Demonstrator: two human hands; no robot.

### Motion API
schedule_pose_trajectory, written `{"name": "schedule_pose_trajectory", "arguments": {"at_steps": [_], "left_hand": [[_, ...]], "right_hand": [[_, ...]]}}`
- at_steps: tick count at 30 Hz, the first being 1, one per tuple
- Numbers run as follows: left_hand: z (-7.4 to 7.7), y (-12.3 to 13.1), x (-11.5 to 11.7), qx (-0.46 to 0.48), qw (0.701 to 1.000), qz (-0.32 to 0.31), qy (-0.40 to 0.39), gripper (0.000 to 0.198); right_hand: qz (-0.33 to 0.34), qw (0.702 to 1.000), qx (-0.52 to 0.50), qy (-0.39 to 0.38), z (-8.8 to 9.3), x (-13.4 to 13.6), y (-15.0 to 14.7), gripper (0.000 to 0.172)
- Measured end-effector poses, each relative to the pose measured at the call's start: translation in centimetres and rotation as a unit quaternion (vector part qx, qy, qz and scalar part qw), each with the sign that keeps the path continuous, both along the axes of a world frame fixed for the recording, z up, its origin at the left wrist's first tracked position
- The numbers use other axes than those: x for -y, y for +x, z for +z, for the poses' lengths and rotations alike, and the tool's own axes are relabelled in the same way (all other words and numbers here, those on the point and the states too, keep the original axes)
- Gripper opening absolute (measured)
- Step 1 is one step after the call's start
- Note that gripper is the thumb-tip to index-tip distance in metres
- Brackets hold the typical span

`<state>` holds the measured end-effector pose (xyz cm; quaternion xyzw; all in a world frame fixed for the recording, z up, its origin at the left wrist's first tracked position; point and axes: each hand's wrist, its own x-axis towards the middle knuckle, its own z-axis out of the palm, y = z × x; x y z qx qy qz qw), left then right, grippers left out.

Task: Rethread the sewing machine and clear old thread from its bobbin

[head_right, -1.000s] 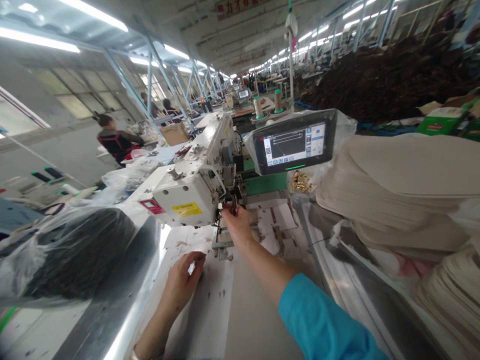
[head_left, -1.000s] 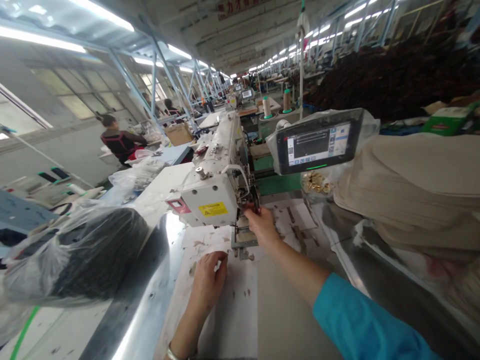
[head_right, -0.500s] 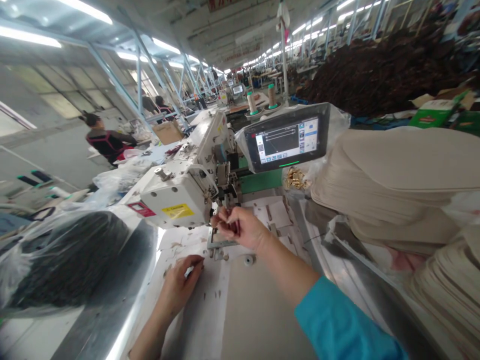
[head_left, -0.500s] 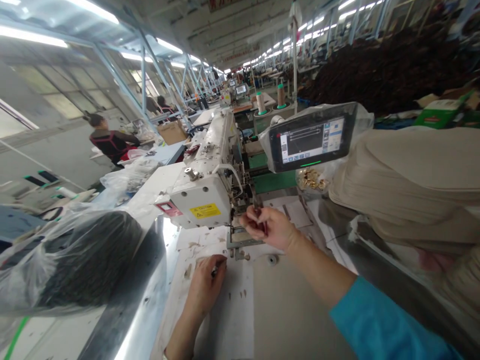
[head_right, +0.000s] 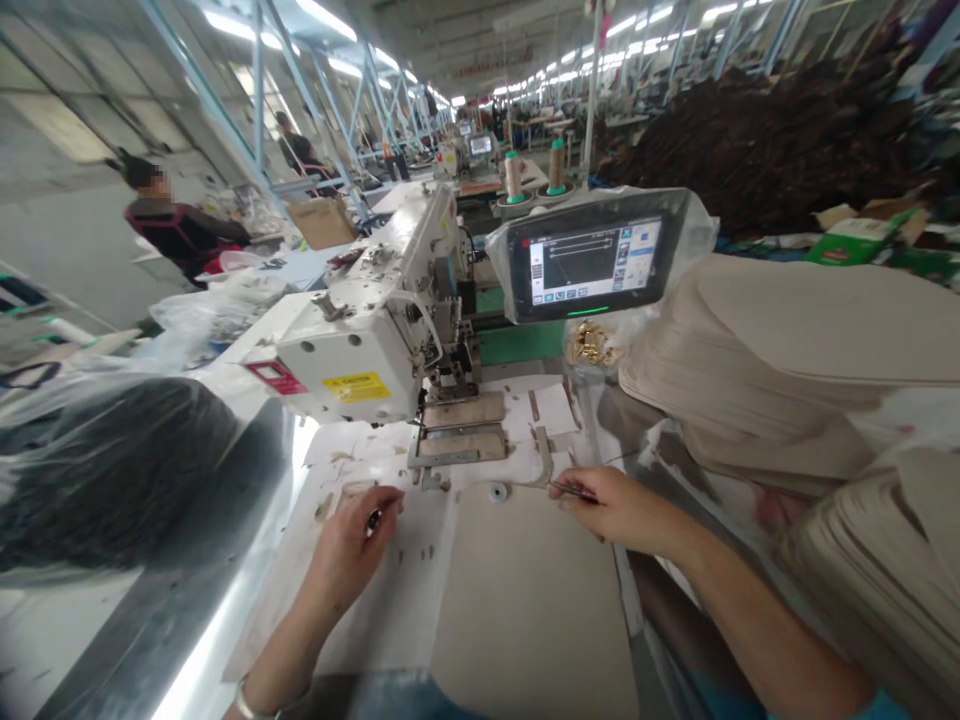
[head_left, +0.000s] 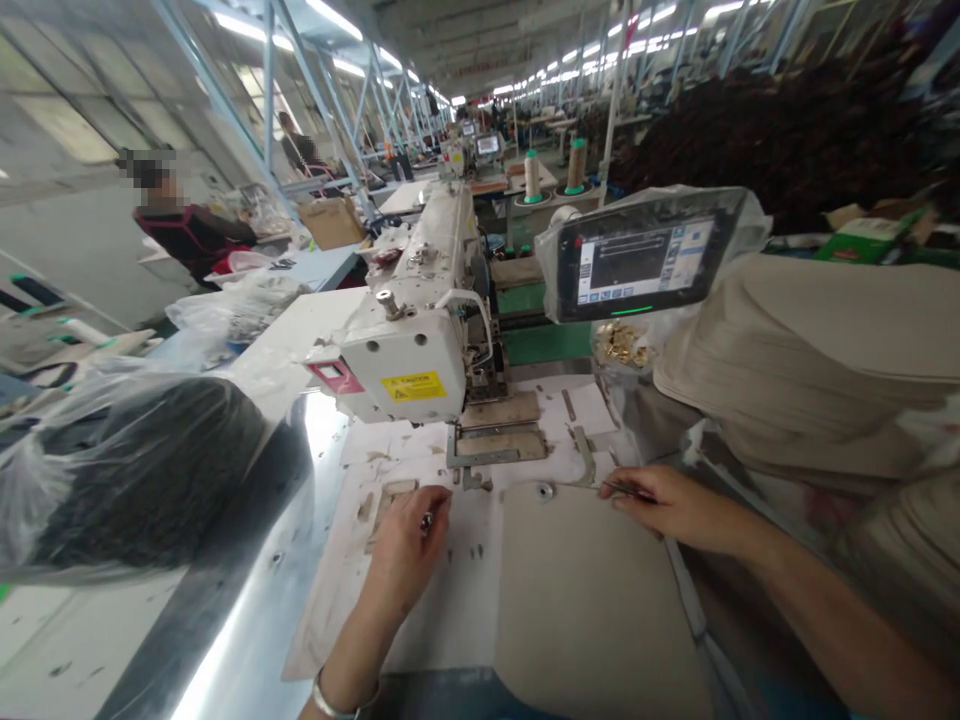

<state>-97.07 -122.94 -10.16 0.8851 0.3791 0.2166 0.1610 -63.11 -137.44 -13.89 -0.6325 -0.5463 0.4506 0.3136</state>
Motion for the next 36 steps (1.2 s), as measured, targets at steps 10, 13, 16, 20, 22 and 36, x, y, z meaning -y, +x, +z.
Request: {"name": "schedule_pose_trajectory", "arguments": {"at_steps": [10, 13, 16, 20, 22, 36], "left_hand": [[-1.7, 9.8, 4.4, -0.16, 0.966, -0.191, 0.063, 0.04], [-2.2, 10.3, 4.7, -0.175, 0.963, -0.199, 0.047, 0.024], [-2.4, 9.5, 5.2, -0.154, 0.97, -0.183, 0.03, 0.025], [-3.7, 8.0, 5.1, -0.03, 0.988, -0.14, -0.061, 0.03], [-4.5, 7.4, 4.7, 0.047, 0.983, -0.135, -0.113, 0.032], [-2.1, 7.2, 5.3, 0.09, 0.965, -0.128, -0.21, 0.027]], "right_hand": [[-0.096, 0.982, 0.048, 0.157, -0.3, -1.8, -5.2, 0.039], [-0.126, 0.973, 0.068, 0.182, -1.0, -1.9, -5.1, 0.036], [-0.17, 0.961, 0.088, 0.199, -3.1, -1.6, -3.5, 0.037], [-0.234, 0.947, 0.047, 0.215, -5.9, -2.2, -1.5, 0.045], [-0.248, 0.941, 0.027, 0.229, -6.1, -2.7, -1.4, 0.048], [-0.333, 0.908, 0.051, 0.247, -2.3, -1.4, 0.2, 0.05]]}}
